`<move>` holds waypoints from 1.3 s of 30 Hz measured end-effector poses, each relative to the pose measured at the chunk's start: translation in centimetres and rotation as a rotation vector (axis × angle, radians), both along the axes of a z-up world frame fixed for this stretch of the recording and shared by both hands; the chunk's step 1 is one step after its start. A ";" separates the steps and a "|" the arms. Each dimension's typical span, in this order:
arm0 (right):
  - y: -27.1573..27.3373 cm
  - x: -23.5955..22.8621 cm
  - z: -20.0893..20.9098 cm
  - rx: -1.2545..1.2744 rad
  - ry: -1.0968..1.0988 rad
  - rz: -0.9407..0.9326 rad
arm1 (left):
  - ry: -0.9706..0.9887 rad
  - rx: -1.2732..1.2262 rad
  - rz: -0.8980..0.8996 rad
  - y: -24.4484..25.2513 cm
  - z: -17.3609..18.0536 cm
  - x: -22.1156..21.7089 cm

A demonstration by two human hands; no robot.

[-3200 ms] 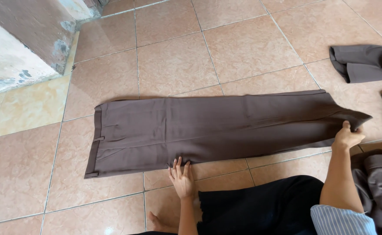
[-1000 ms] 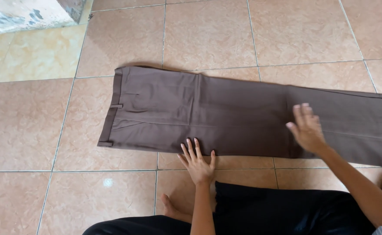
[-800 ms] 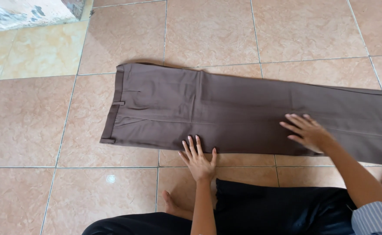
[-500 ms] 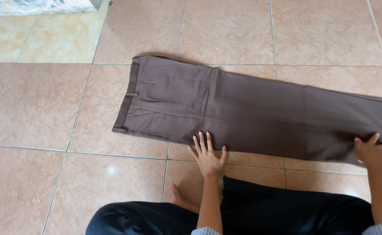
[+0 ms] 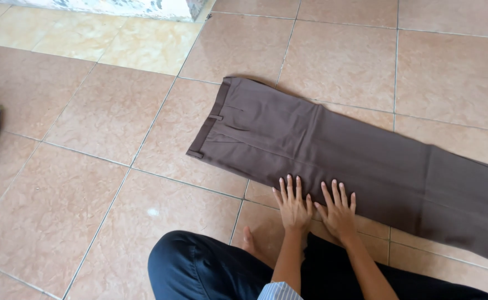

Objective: Folding brown pants into neat rectangles on a tiled floor.

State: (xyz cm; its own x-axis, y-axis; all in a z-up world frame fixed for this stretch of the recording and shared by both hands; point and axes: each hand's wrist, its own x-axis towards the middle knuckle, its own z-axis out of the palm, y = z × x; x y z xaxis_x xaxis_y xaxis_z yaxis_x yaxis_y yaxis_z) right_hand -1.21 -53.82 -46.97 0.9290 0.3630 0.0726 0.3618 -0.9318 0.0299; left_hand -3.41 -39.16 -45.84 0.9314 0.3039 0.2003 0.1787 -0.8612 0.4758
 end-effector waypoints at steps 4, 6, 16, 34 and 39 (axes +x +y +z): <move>-0.3 -0.3 0.4 0.144 -0.028 -0.004 | -0.080 -0.001 -0.119 -0.3 1.5 -0.5; 0.1 -0.6 0.6 0.159 -0.009 -0.028 | -0.072 -0.002 -0.185 -0.1 1.4 -0.5; 0.6 -1.1 1.4 0.242 -0.149 -0.105 | 0.266 0.215 0.023 11.5 0.6 5.3; 0.3 -0.6 0.0 0.278 -0.378 -0.080 | 0.054 0.316 -0.311 16.5 -0.1 10.0; -0.1 -0.4 -1.0 0.242 -0.382 -0.077 | 0.056 0.238 -0.105 25.0 -0.5 8.3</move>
State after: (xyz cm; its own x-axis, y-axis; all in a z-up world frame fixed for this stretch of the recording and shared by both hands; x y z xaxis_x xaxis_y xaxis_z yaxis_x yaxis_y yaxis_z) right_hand -1.58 -53.90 -47.94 0.8428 0.2241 0.4894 0.2965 -0.9521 -0.0746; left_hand 4.89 -14.13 -46.37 0.9669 0.1560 0.2017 0.1033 -0.9629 0.2495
